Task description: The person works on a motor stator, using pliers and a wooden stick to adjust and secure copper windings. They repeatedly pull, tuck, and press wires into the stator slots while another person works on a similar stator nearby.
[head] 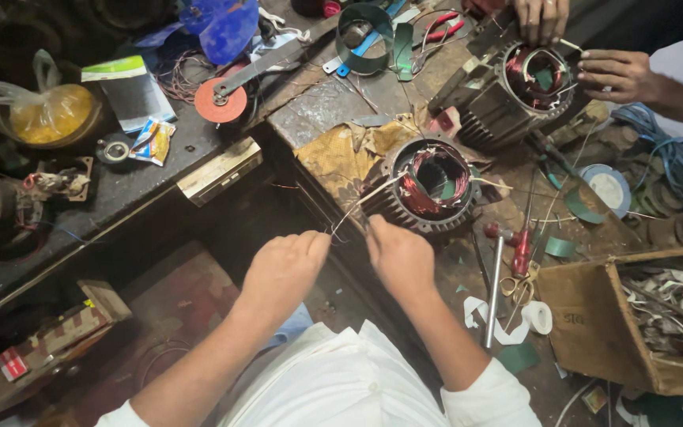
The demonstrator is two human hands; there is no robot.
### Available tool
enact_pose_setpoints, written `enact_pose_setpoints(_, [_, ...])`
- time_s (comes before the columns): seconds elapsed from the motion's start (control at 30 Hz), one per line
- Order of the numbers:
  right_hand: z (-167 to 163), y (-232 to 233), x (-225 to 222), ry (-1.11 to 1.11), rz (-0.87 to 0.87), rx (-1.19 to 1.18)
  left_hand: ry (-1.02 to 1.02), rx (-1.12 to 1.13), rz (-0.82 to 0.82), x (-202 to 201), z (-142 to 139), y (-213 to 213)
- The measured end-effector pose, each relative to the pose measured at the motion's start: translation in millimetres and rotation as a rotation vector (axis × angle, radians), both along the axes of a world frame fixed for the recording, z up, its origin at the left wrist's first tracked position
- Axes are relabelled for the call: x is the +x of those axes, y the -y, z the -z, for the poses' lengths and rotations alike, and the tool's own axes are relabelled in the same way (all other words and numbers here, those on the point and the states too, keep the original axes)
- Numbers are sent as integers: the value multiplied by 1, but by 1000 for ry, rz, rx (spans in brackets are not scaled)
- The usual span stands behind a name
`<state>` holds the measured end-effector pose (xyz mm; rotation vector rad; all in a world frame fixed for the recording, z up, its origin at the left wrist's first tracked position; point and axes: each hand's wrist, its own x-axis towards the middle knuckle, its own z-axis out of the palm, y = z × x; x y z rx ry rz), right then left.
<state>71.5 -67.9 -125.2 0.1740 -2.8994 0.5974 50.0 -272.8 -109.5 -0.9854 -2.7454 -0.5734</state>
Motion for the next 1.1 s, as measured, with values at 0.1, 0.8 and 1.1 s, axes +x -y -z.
enact_pose_setpoints(0.1, [-2,-2,1,75,-92,-10,153,-20,-48,-7,8,-14])
enact_pose_setpoints(0.8, [-11,-10,-8,41,-109,-27,-13,35,31,-8,-2,-1])
enact_pose_setpoints(1.1, [-20,-13,-5,108,-85,-102,748,196,-197,-13,17,-29])
